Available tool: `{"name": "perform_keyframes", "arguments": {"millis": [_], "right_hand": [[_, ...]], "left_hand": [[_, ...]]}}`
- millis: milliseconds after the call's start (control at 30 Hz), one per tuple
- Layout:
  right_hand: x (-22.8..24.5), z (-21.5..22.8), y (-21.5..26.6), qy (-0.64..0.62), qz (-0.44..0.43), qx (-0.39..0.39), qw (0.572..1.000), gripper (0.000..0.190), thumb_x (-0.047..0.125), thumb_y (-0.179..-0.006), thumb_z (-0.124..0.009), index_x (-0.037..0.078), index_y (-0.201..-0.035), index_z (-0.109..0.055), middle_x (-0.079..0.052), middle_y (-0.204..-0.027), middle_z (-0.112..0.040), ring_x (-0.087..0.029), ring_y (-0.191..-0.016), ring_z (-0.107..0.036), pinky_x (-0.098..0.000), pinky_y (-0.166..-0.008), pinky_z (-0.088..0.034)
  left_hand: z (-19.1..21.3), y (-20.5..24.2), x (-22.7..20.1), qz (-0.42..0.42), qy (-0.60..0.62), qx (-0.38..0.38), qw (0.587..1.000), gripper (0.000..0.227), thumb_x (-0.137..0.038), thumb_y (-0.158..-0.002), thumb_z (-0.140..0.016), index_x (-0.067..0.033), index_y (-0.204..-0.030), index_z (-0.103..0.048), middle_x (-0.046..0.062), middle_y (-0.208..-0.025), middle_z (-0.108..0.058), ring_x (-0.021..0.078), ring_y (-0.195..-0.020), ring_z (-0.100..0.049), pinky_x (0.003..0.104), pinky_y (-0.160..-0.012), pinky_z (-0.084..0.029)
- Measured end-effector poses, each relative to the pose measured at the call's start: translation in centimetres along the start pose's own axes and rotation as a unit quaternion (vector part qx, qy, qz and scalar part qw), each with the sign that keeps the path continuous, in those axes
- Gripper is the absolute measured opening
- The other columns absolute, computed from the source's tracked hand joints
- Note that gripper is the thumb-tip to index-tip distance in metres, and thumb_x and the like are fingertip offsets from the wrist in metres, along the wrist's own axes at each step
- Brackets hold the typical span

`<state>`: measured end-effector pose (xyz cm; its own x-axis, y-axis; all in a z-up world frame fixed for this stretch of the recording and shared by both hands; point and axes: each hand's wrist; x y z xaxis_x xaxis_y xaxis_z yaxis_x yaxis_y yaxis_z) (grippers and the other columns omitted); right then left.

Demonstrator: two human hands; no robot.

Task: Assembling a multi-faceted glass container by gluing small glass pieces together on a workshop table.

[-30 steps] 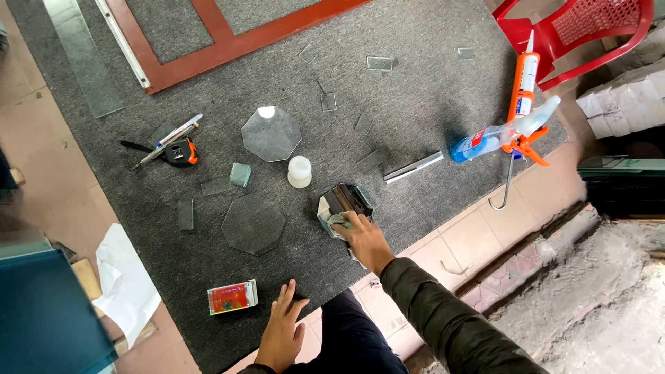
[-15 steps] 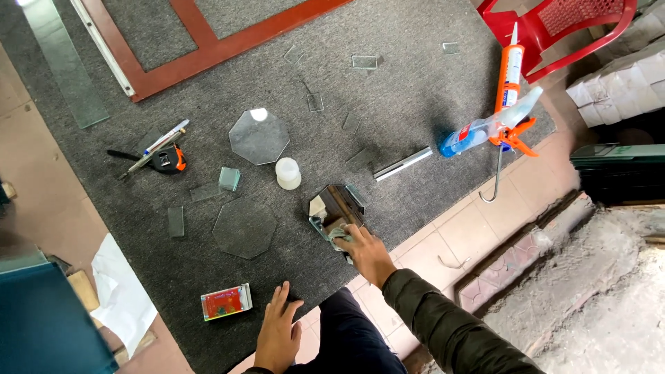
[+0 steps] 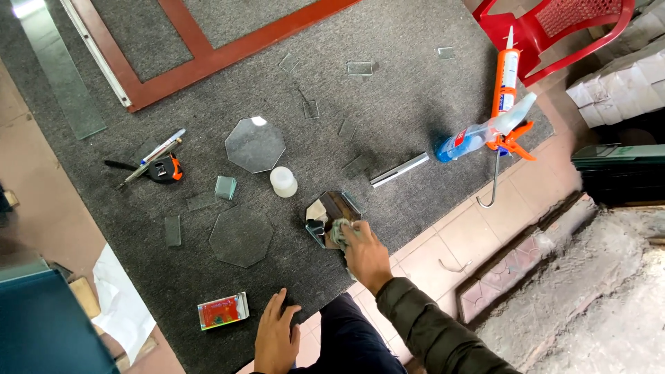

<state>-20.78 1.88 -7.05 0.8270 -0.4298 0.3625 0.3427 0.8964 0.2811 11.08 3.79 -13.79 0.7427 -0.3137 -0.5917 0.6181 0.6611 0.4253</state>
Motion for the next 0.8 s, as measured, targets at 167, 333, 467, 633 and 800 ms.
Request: {"name": "perform_keyframes", "arguments": {"millis": [167,333,467,633,800], "right_hand": [[3.0,-0.4,-3.9,0.044,-0.079,0.039,0.995,0.062,0.015,-0.109,-0.053,0.011,-0.169,-0.036,-0.018,-0.144,-0.046,-0.032,-0.097,-0.067,-0.0417,-0.055,-0.065],[3.4,-1.1,-6.3,0.102,-0.104,0.082,0.986,0.070,0.033,-0.112,-0.056,0.015,-0.175,-0.028,-0.015,-0.128,-0.064,-0.011,-0.050,-0.040,-0.0313,-0.039,-0.036],[3.6,-0.3,-6.8,0.089,-0.121,0.132,0.980,0.071,0.031,-0.115,-0.044,0.014,-0.179,-0.020,-0.004,-0.090,-0.056,-0.008,-0.048,-0.035,-0.0299,-0.040,-0.036],[3.1,0.1,-5.7,0.097,-0.121,0.148,0.977,0.072,0.032,-0.116,-0.041,0.012,-0.180,-0.015,-0.001,-0.075,-0.048,-0.009,-0.049,-0.034,-0.0320,-0.043,-0.037],[1.1,-0.4,-3.6,0.092,-0.117,0.151,0.977,0.072,0.035,-0.113,-0.040,0.016,-0.178,-0.015,-0.030,-0.148,-0.059,-0.027,-0.059,-0.066,-0.0432,-0.046,-0.052]], "left_hand": [[-0.4,0.1,-0.2,0.004,-0.010,-0.005,1.000,0.041,-0.013,-0.090,-0.070,-0.0241,-0.130,-0.069,0.013,-0.180,-0.029,0.0422,-0.164,-0.029,0.060,-0.126,-0.038],[-2.0,0.0,1.5,-0.020,0.000,-0.033,0.999,0.047,-0.011,-0.084,-0.072,-0.0228,-0.129,-0.072,0.013,-0.180,-0.028,0.0429,-0.164,-0.030,0.059,-0.124,-0.039],[-2.5,0.1,1.9,-0.024,0.009,-0.026,0.999,0.048,-0.012,-0.082,-0.067,-0.0222,-0.128,-0.072,0.015,-0.181,-0.025,0.0435,-0.166,-0.025,0.060,-0.123,-0.038],[-1.9,-0.1,1.5,0.000,0.014,-0.004,1.000,0.049,-0.007,-0.084,-0.066,-0.0253,-0.129,-0.073,0.010,-0.182,-0.024,0.0395,-0.167,-0.024,0.060,-0.126,-0.039],[-1.6,-0.1,1.3,0.030,0.011,0.023,0.999,0.052,-0.011,-0.080,-0.069,-0.0290,-0.129,-0.073,0.005,-0.184,-0.021,0.0360,-0.169,-0.021,0.060,-0.128,-0.035]]}}
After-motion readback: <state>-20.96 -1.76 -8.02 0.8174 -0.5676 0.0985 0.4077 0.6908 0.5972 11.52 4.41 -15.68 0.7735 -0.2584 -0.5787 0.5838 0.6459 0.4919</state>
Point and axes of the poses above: each hand's wrist, its own y-axis away from the middle knuckle, its own z-axis out of the back of the hand, x = y × z
